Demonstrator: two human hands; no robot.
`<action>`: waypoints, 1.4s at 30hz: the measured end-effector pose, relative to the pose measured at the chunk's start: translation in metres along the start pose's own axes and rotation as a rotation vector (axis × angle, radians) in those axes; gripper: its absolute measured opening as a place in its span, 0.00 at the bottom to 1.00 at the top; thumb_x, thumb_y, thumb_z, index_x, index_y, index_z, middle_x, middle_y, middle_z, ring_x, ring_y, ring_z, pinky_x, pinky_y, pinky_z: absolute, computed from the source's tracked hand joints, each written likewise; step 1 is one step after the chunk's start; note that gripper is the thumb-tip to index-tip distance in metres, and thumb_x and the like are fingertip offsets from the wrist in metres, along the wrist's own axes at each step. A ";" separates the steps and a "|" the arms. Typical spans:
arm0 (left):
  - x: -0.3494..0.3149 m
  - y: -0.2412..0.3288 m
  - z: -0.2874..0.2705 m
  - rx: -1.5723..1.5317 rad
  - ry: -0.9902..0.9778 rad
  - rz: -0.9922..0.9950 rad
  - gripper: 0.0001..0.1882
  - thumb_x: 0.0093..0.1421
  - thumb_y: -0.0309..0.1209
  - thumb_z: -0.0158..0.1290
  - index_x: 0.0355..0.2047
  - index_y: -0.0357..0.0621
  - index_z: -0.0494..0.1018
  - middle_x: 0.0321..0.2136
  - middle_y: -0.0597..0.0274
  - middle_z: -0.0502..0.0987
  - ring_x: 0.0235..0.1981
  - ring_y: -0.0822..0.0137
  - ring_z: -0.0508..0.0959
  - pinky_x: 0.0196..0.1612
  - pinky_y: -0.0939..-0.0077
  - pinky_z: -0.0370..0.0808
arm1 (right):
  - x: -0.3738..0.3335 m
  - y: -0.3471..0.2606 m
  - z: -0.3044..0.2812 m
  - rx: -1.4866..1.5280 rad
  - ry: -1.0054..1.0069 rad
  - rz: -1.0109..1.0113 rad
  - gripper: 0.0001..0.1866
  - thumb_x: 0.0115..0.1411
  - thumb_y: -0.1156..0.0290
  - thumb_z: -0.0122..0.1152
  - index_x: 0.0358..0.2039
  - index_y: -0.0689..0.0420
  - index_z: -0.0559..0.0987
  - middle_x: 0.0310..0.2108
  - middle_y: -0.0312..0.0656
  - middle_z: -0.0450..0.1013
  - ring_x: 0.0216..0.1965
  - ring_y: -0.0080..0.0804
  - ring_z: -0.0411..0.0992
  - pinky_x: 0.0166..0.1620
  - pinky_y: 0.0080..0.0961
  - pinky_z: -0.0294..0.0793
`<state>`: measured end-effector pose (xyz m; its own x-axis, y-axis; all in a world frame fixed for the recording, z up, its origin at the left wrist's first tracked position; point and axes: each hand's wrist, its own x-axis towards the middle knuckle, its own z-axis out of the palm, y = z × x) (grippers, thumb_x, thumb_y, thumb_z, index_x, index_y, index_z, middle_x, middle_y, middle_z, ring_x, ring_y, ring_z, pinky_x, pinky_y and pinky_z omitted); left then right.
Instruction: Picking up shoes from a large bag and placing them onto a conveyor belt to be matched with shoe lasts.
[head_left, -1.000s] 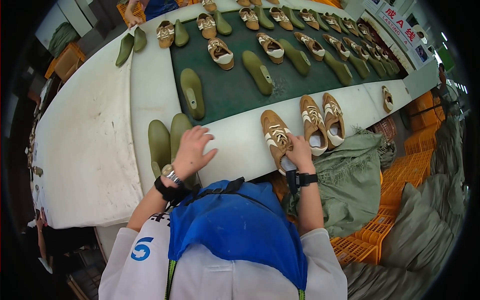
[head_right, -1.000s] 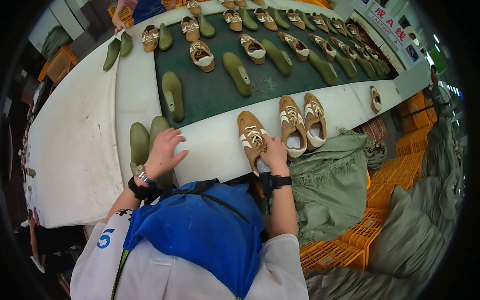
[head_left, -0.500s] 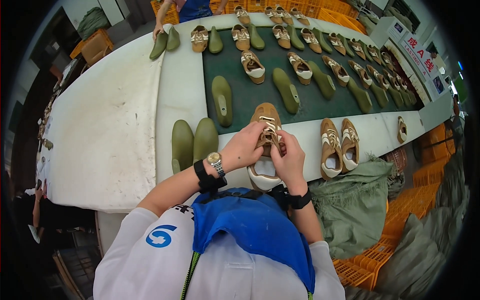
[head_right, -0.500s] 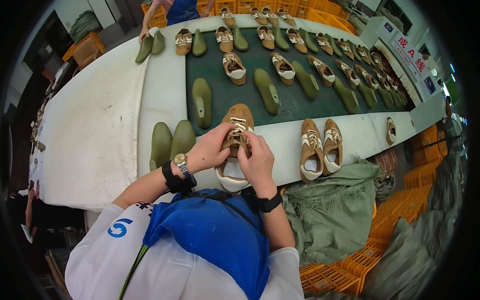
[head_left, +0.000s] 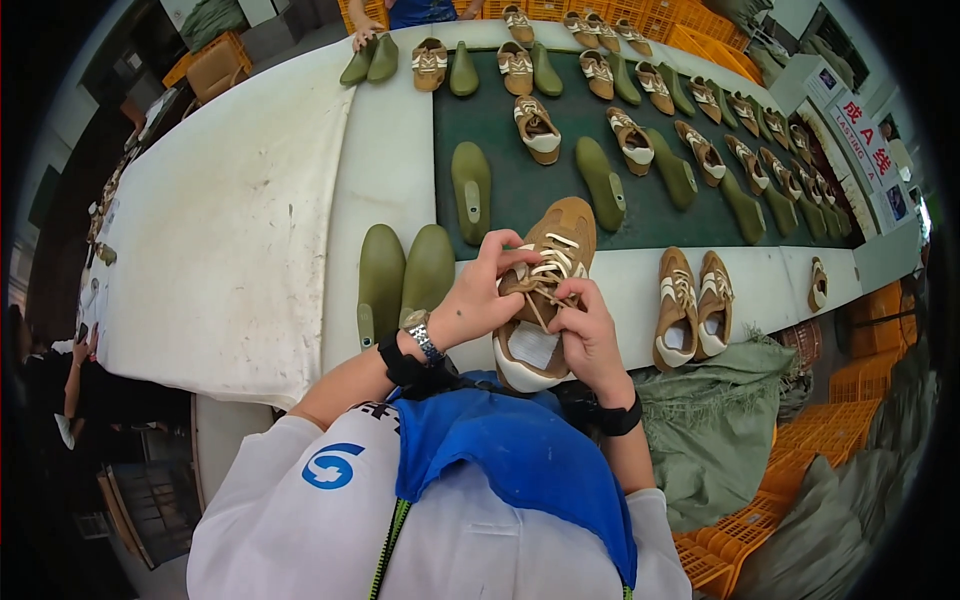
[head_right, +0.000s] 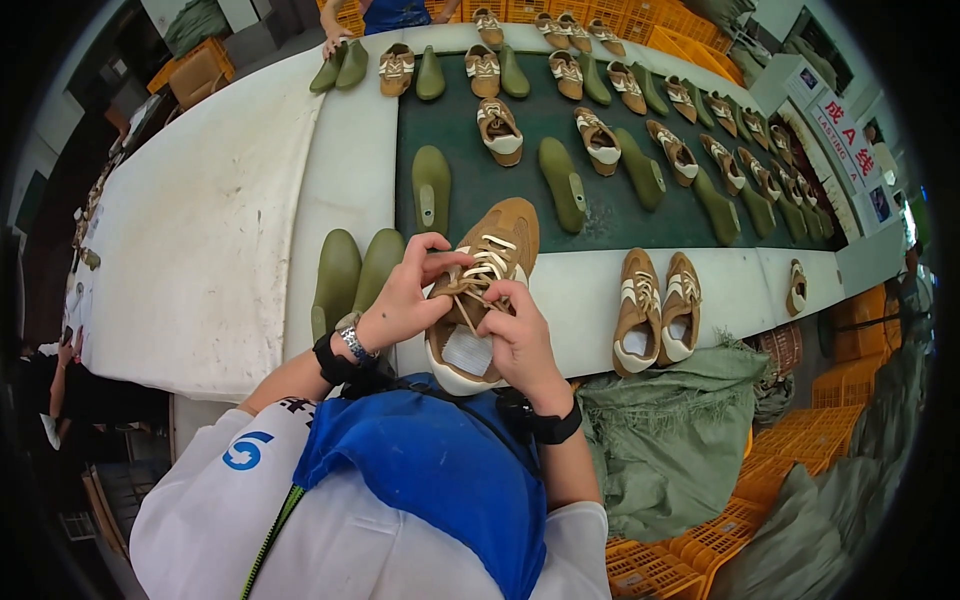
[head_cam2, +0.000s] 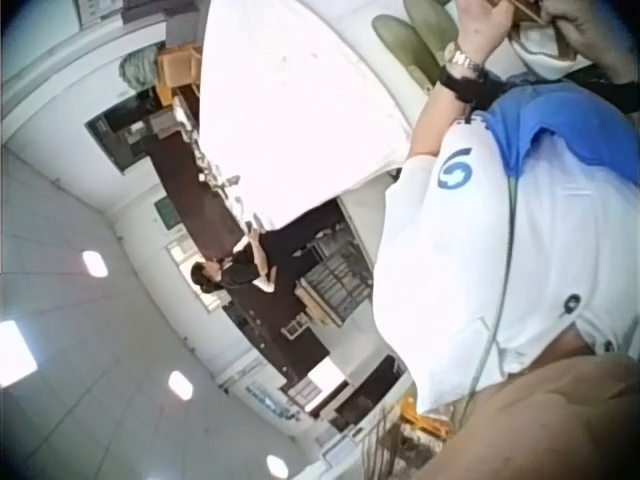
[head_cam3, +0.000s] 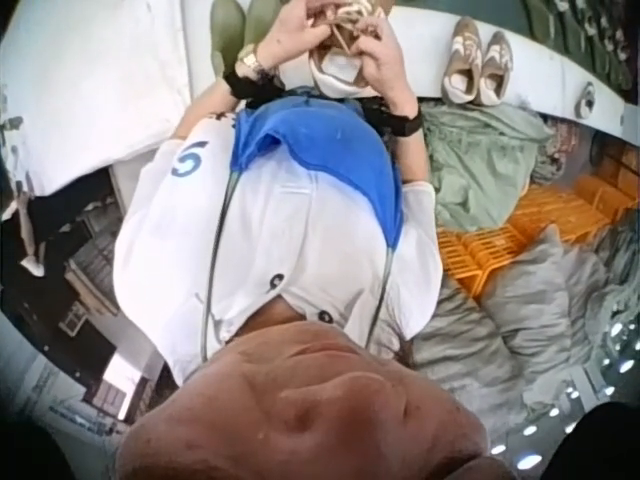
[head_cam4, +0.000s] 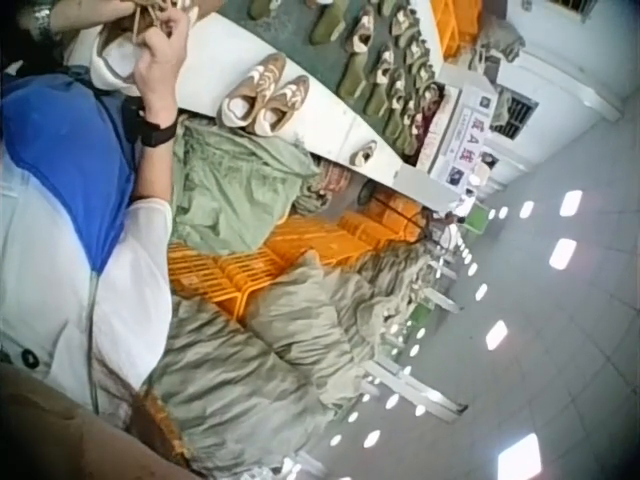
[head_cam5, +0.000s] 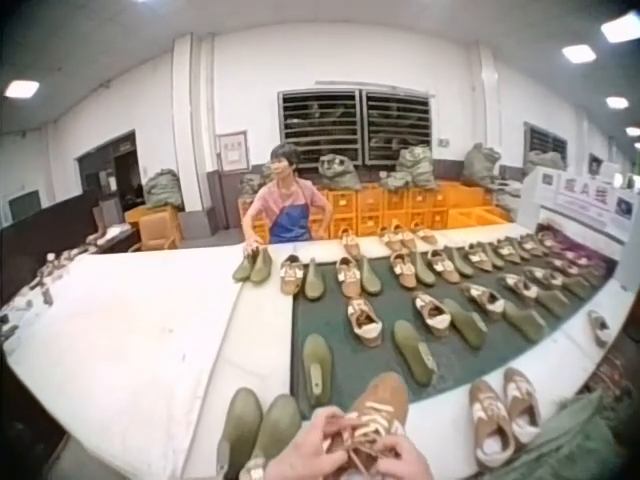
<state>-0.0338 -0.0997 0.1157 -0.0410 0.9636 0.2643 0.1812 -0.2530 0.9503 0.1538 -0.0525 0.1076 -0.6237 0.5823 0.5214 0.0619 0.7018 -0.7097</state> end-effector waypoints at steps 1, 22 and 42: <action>-0.001 0.000 0.001 -0.082 0.003 -0.047 0.28 0.45 0.15 0.46 0.49 0.40 0.55 0.46 0.47 0.70 0.48 0.48 0.71 0.51 0.66 0.68 | 0.000 -0.001 0.001 -0.001 0.001 -0.001 0.08 0.47 0.86 0.52 0.23 0.58 0.76 0.41 0.43 0.65 0.33 0.33 0.69 0.35 0.25 0.70; -0.004 -0.006 -0.023 0.262 -0.255 0.221 0.09 0.46 0.11 0.44 0.25 0.37 0.69 0.48 0.51 0.68 0.55 0.48 0.64 0.55 0.64 0.64 | -0.006 0.010 0.011 0.318 0.243 0.380 0.13 0.50 0.87 0.55 0.35 0.60 0.67 0.43 0.41 0.62 0.32 0.23 0.67 0.32 0.18 0.71; 0.000 -0.061 0.002 1.095 -0.370 0.270 0.22 0.43 0.39 0.59 0.34 0.38 0.69 0.42 0.52 0.70 0.53 0.52 0.65 0.48 0.54 0.67 | 0.004 -0.030 0.019 -0.072 -0.395 0.288 0.13 0.52 0.61 0.61 0.32 0.57 0.78 0.26 0.47 0.74 0.30 0.46 0.72 0.34 0.36 0.71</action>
<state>-0.0424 -0.0838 0.0578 0.3816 0.9024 0.2002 0.8919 -0.4163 0.1767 0.1346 -0.0794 0.1217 -0.8202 0.5665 0.0793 0.3203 0.5697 -0.7569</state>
